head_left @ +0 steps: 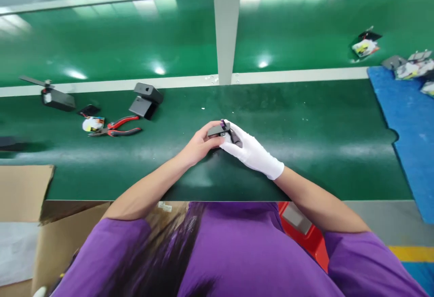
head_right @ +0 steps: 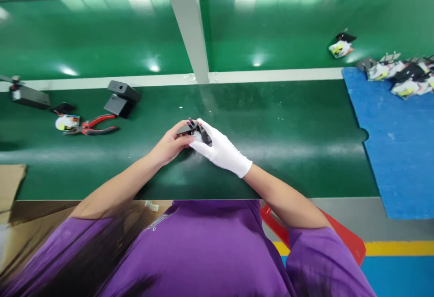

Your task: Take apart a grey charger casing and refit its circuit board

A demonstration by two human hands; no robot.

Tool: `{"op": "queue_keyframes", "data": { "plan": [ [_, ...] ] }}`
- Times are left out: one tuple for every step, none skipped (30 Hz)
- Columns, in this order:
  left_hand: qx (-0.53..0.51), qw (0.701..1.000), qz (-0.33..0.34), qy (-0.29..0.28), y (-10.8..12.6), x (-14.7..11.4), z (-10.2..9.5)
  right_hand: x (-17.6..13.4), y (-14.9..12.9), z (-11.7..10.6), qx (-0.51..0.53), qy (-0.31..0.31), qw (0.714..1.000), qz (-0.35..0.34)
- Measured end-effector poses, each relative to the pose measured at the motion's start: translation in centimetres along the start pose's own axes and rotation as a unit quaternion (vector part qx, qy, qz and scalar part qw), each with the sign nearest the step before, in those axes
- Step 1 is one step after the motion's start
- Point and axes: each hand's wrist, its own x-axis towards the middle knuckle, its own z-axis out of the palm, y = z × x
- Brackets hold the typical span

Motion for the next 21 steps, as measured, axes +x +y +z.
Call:
{"op": "queue_keyframes", "data": {
  "plan": [
    [-0.008, 1.000, 0.001, 0.008, 0.1, 0.0, 0.1, 0.0, 0.0, 0.0, -0.002, 0.001, 1.000, 0.005],
    [-0.017, 1.000, 0.005, 0.016, 0.1, -0.1, 0.3, 0.0, 0.0, 0.0, -0.003, 0.002, 1.000, 0.007],
    [-0.026, 0.999, 0.010, 0.022, 0.2, -0.2, 0.5, 0.0, 0.0, 0.1, -0.001, 0.003, 1.000, 0.007],
    [-0.034, 0.999, 0.016, 0.026, 0.3, -0.3, 0.6, -0.1, 0.0, 0.2, 0.003, 0.001, 1.000, 0.005],
    [-0.042, 0.999, 0.018, 0.025, 0.3, -0.4, 0.8, -0.1, 0.0, 0.2, 0.006, 0.003, 1.000, 0.004],
    [-0.049, 0.998, 0.017, 0.021, 0.3, -0.5, 0.9, -0.2, 0.0, 0.2, 0.008, 0.008, 1.000, 0.008],
    [-0.051, 0.998, 0.015, 0.015, 0.3, -0.5, 1.0, -0.2, 0.1, 0.2, 0.006, 0.006, 1.000, 0.020],
    [-0.049, 0.999, 0.016, 0.006, 0.1, -0.4, 1.0, -0.1, 0.2, 0.2, 0.006, 0.014, 0.999, 0.032],
    [-0.043, 0.999, 0.018, -0.002, 0.0, -0.3, 0.9, 0.0, 0.4, 0.2, 0.012, 0.018, 0.999, 0.039],
    [-0.039, 0.999, 0.020, -0.005, -0.2, -0.1, 0.9, 0.2, 0.5, 0.2, 0.025, 0.013, 0.999, 0.041],
    [-0.035, 0.999, 0.021, -0.005, -0.3, 0.1, 0.8, 0.3, 0.7, 0.3, 0.032, 0.023, 0.999, 0.037],
    [-0.031, 0.999, 0.023, -0.003, -0.5, 0.3, 0.8, 0.4, 0.8, 0.4, 0.032, 0.020, 0.999, 0.035],
    [-0.028, 0.999, 0.026, 0.000, -0.6, 0.4, 0.8, 0.4, 0.8, 0.5, 0.027, 0.020, 0.999, 0.032],
    [-0.025, 0.999, 0.027, 0.000, -0.7, 0.5, 0.8, 0.4, 0.8, 0.6, 0.017, 0.029, 0.999, 0.028],
    [-0.027, 0.999, 0.028, -0.002, -0.6, 0.6, 0.8, 0.4, 0.8, 0.8, 0.005, 0.039, 0.999, 0.023],
    [-0.032, 0.999, 0.026, -0.008, -0.6, 0.7, 0.9, 0.3, 0.7, 0.9, -0.005, 0.054, 0.998, 0.018],
    [-0.041, 0.999, 0.026, -0.014, -0.4, 0.7, 0.9, 0.3, 0.6, 0.9, -0.013, 0.069, 0.997, 0.014],
    [-0.052, 0.998, 0.024, -0.023, -0.2, 0.7, 0.9, 0.3, 0.5, 0.8, -0.021, 0.076, 0.997, 0.012],
    [-0.064, 0.997, 0.026, -0.031, 0.1, 0.7, 0.8, 0.3, 0.5, 0.6, -0.031, 0.067, 0.997, 0.007],
    [-0.075, 0.996, 0.031, -0.037, 0.3, 0.6, 0.8, 0.4, 0.5, 0.2, -0.044, 0.044, 0.998, -0.004],
    [-0.081, 0.995, 0.037, -0.041, 0.6, 0.4, 0.8, 0.5, 0.6, -0.2, -0.061, 0.012, 0.998, -0.022]
  ]
}}
